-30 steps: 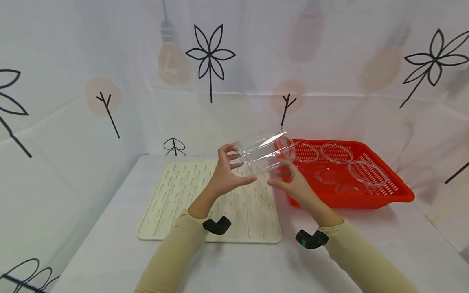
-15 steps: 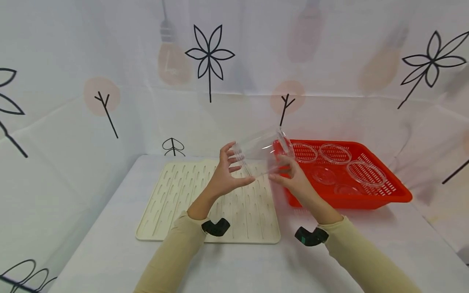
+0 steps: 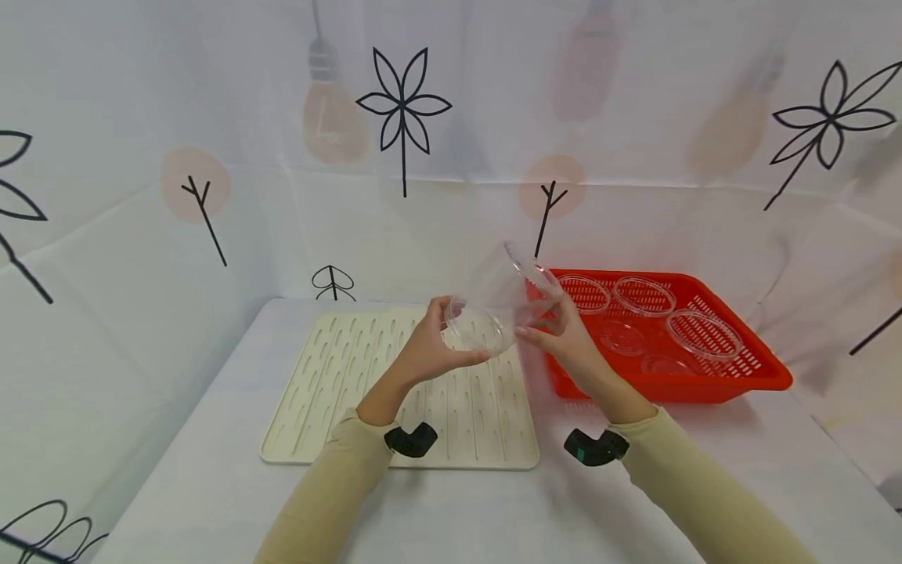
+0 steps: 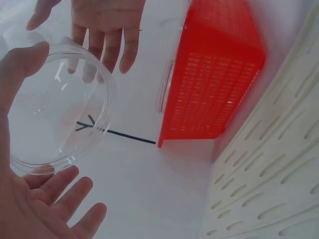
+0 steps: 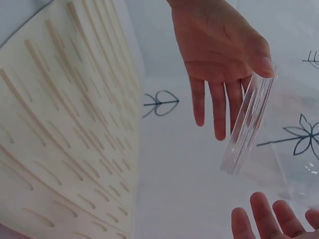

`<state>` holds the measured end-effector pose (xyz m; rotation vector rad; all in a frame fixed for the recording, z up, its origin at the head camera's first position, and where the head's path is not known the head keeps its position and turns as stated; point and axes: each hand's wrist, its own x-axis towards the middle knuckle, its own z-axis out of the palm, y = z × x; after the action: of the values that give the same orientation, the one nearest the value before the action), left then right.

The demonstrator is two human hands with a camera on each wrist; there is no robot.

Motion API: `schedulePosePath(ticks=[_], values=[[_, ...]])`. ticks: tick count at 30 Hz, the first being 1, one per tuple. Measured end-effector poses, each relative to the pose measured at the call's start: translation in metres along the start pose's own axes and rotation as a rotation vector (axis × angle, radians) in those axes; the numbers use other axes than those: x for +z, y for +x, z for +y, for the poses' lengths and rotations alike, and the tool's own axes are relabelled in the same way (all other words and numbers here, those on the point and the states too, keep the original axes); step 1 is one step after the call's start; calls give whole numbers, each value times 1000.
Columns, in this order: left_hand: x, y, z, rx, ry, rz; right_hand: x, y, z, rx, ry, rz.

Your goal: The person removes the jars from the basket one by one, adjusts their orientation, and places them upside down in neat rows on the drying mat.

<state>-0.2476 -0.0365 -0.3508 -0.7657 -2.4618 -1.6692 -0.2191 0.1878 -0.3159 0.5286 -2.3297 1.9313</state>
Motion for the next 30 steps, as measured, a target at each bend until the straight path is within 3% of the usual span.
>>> schedulePosePath(ticks=[7, 9, 14, 21, 30], values=[[0, -4, 5, -8, 45, -12, 2, 2, 1, -57, -22, -3], [1, -3, 0, -8, 50, -8, 3, 4, 0, -67, -29, -4], [1, -3, 0, -17, 78, -2, 5, 5, -5, -49, -34, -22], [-1, -3, -1, -40, 222, 3, 4, 8, -6, -48, -39, -27], [-11, -12, -4, -32, 292, 12, 8, 11, -7, -28, -17, -31]])
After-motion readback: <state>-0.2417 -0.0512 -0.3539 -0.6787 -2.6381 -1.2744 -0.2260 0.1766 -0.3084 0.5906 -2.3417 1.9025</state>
